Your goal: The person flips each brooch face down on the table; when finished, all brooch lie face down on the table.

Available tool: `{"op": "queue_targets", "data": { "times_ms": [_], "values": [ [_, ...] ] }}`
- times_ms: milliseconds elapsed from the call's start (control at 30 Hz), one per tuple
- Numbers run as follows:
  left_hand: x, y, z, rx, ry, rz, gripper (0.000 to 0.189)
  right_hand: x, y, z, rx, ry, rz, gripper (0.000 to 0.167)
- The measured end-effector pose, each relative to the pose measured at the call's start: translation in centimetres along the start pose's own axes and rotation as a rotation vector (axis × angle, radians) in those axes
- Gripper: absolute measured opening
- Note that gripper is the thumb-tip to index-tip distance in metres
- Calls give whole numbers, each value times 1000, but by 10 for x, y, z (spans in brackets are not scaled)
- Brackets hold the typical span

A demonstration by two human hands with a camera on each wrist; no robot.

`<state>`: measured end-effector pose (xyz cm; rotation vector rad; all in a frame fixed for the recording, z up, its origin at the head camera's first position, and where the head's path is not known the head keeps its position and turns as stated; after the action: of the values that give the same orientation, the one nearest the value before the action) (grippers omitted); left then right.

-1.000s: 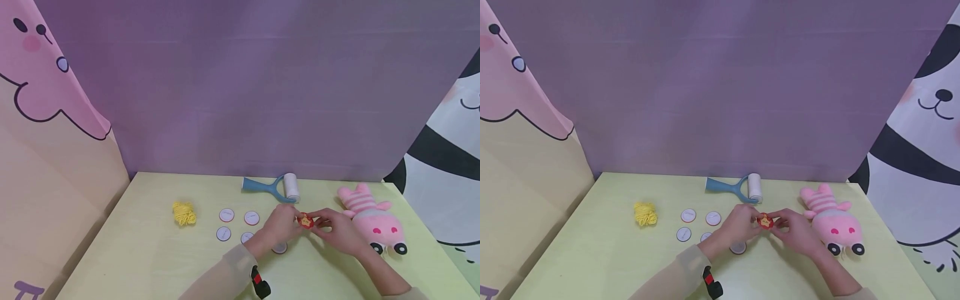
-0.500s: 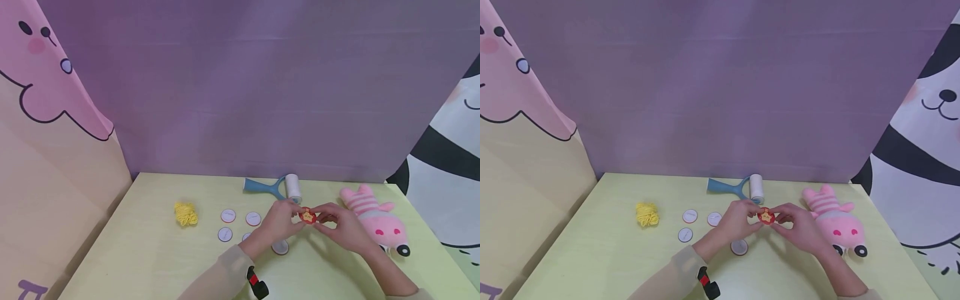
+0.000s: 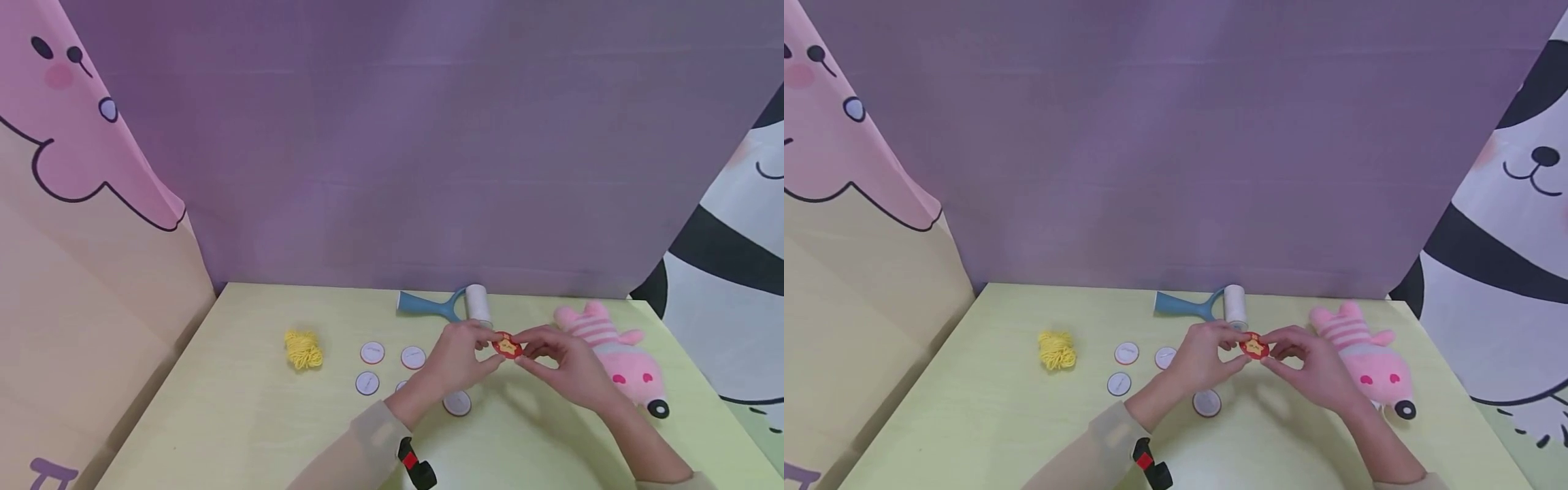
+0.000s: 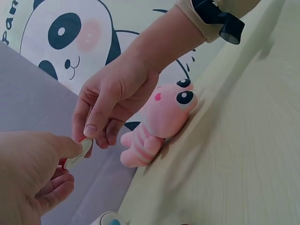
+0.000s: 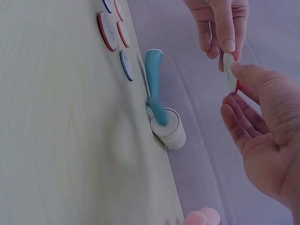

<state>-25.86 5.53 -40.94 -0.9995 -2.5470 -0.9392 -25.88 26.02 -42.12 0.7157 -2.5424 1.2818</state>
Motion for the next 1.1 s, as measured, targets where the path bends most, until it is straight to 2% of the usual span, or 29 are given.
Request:
{"op": "queue_targets", "data": {
  "times_ms": [400, 700, 1100],
  "values": [
    [-1, 1, -2, -89, 49, 1, 26, -1, 0, -5, 120, 18, 0, 30],
    [-2, -3, 2, -189, 78, 0, 22, -2, -1, -5, 160, 33, -8, 23],
    [-4, -4, 5, -168, 124, 72, 22, -3, 0, -3, 115, 23, 33, 17]
  ]
}}
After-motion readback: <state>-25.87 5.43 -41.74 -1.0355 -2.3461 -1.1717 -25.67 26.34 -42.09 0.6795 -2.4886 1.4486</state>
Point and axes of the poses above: each hand's wrist, its own x-axis towards the middle knuckle, its own z-axis out of the palm, y = z × x, the point moved 4 cm from there along x, towards the middle knuckle, and after that the axes turned 8 degrees about z, right-handed, at the moved point
